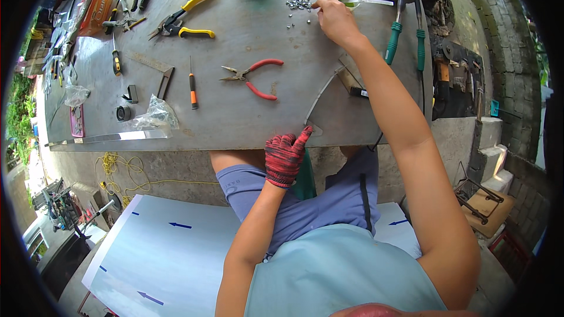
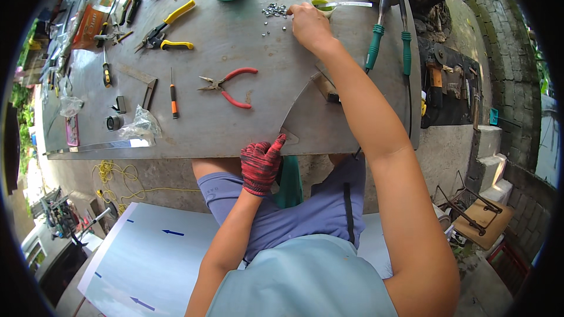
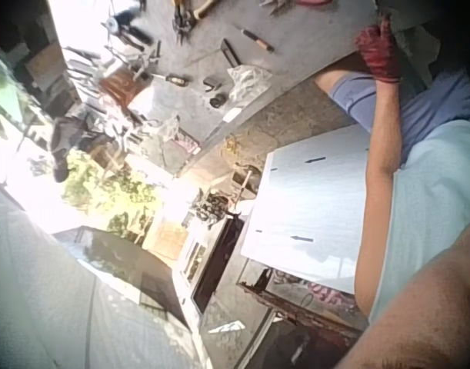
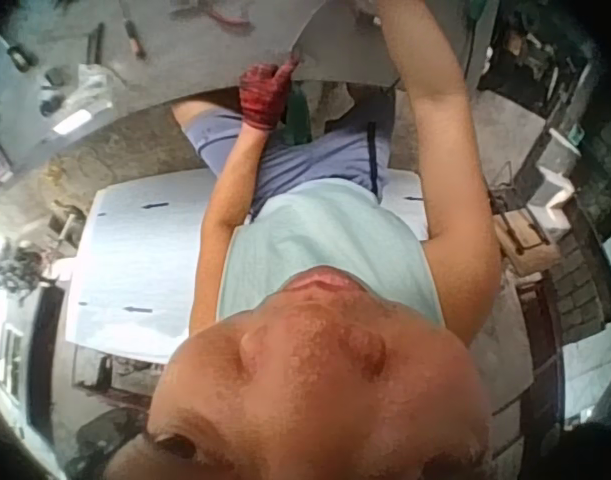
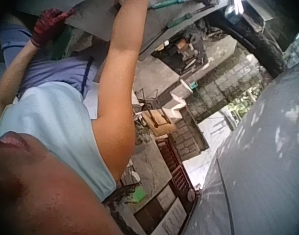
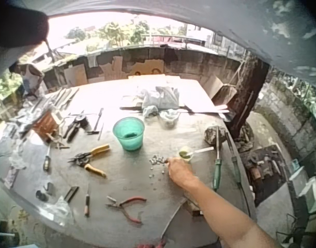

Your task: Soldering electronic components and wires on a metal workbench using a soldering iron.

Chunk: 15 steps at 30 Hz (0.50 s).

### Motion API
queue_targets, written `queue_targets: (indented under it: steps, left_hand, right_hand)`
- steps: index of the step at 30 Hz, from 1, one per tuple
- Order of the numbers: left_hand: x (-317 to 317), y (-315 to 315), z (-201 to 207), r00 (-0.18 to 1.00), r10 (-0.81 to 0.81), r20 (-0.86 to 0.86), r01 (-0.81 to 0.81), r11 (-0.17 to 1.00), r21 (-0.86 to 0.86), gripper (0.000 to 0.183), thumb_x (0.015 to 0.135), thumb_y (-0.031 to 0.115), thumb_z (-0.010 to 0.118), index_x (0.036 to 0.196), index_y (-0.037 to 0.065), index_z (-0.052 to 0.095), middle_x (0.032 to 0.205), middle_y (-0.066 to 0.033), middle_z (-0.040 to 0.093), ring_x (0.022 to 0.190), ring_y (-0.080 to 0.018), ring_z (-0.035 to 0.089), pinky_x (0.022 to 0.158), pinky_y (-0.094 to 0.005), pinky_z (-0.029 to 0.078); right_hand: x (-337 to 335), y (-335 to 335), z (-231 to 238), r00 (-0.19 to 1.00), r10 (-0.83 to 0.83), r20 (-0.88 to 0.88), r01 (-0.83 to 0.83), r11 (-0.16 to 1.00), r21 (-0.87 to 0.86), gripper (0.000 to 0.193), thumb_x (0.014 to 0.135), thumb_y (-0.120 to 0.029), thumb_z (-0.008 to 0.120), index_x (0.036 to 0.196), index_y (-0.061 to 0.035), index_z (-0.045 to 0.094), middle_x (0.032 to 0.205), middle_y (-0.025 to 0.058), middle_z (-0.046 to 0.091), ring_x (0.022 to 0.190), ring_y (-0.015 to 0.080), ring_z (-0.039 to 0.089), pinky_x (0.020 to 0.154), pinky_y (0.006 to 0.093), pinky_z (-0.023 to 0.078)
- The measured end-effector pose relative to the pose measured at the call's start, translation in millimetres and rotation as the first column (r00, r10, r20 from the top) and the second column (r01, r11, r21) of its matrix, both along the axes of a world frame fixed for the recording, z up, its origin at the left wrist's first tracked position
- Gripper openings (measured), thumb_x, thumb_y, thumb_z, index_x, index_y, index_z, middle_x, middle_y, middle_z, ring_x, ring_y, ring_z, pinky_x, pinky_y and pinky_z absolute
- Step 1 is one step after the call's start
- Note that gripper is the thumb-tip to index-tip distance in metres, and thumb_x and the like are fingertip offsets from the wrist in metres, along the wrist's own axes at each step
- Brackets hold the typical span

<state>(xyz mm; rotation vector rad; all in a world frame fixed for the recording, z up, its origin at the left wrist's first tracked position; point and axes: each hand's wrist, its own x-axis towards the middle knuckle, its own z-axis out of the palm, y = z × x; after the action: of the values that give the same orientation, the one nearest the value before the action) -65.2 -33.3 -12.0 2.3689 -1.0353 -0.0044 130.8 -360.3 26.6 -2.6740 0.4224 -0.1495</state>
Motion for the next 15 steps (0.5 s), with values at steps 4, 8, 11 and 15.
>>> queue_targets:
  steps: [4, 8, 11, 15]
  left_hand:
    - [0, 0, 2, 1.0, 0.0, -0.02, 0.0, 1.0, -0.004, 0.063, 0.084, 0.014, 0.069, 0.145, 0.03, 0.062, 0.091, -0.006, 0.062, 0.075, -0.0301, 0.06, 0.07, -0.0482, 0.048]
    - [1, 2, 2, 0.999, -0.005, -0.035, 0.006, 1.0, 0.007, 0.063, 0.084, 0.014, 0.069, 0.145, 0.03, 0.062, 0.091, -0.0059, 0.062, 0.076, -0.0302, 0.06, 0.07, -0.0482, 0.048]
    - [0, 0, 3, 1.0, 0.003, -0.005, -0.002, 1.0, 0.006, 0.063, 0.084, 0.013, 0.069, 0.144, 0.03, 0.062, 0.091, -0.0059, 0.062, 0.077, -0.0304, 0.06, 0.07, -0.0481, 0.048]
    - [1, 0, 3, 1.0, -0.006, -0.022, 0.006, 1.0, 0.006, 0.063, 0.084, 0.013, 0.069, 0.144, 0.03, 0.062, 0.092, -0.0056, 0.062, 0.077, -0.0299, 0.061, 0.071, -0.0483, 0.048]
  right_hand:
    - [2, 3, -10, 1.0, 0.007, 0.01, -0.007, 1.0, -0.018, 0.029, 0.097, -0.006, 0.056, 0.115, -0.0102, 0.077, 0.123, 0.0174, 0.069, 0.114, 0.0376, 0.068, 0.1, 0.047, 0.054]
    - [-2, 4, -6, 1.0, -0.006, 0.019, 0.004, 0.997, 0.076, 0.031, 0.095, -0.004, 0.055, 0.115, -0.0098, 0.077, 0.122, 0.018, 0.069, 0.113, 0.0381, 0.068, 0.099, 0.0474, 0.054]
    - [4, -1, -6, 0.998, -0.034, 0.06, 0.029, 0.997, 0.077, 0.026, 0.098, -0.007, 0.056, 0.113, -0.008, 0.077, 0.114, 0.0178, 0.07, 0.108, 0.0383, 0.068, 0.098, 0.0462, 0.053]
    - [15, -5, -10, 0.998, -0.003, 0.059, 0.002, 1.0, 0.027, 0.027, 0.098, -0.007, 0.056, 0.115, -0.0084, 0.077, 0.114, 0.018, 0.07, 0.108, 0.0388, 0.068, 0.098, 0.0463, 0.053]
